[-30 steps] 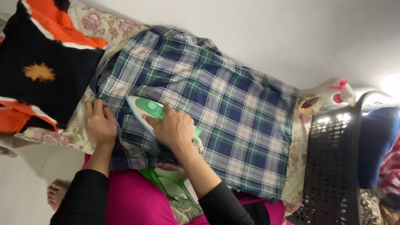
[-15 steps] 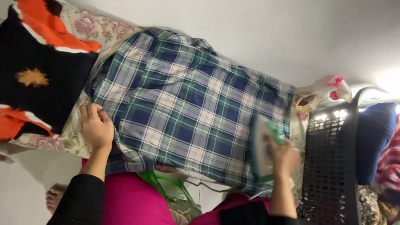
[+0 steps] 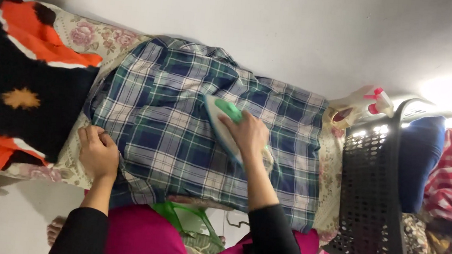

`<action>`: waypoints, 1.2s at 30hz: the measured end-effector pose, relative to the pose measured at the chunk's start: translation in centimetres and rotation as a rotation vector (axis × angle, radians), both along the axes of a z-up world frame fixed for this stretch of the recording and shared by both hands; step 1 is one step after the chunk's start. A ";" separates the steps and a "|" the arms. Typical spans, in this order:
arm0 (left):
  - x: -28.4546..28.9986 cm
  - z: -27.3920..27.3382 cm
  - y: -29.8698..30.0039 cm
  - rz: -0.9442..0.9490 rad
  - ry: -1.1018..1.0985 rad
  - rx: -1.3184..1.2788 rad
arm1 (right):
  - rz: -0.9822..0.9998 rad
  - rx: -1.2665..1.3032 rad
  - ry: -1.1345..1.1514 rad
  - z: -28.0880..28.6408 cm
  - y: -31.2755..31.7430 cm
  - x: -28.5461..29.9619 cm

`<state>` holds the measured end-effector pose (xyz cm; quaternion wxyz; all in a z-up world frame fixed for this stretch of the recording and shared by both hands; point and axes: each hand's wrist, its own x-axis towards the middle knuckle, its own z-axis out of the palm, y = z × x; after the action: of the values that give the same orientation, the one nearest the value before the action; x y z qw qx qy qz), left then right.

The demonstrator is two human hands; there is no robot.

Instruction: The person irons a plaid shirt on a floral-patterned ironing board. They smooth the fabric with their hands, use a green iron to press the shirt, and fold the sleeves and body of the garment.

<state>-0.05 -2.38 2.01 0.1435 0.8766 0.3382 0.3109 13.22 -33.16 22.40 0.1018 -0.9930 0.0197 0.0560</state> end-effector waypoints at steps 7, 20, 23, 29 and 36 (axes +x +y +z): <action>-0.1 -0.6 0.5 -0.012 0.000 0.021 | -0.130 -0.023 -0.135 -3.4 -4.1 6.7; 0.2 -0.2 0.2 0.013 -0.030 -0.008 | -0.392 -0.155 -0.018 -4.1 -26.8 0.5; 0.0 0.3 0.1 -0.002 -0.028 -0.016 | -0.202 -0.054 0.156 -0.8 -18.4 -5.6; -0.2 0.1 0.2 -0.009 -0.021 -0.009 | 0.325 -0.108 0.077 -1.2 -10.4 -12.6; -0.2 0.5 -0.2 0.001 -0.049 0.006 | 0.000 -0.105 -0.117 -3.4 -7.3 -7.3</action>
<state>-0.29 -2.55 2.51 0.1490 0.8690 0.3341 0.3333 5.90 -40.50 18.96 0.0506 -0.9986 0.0167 -0.0031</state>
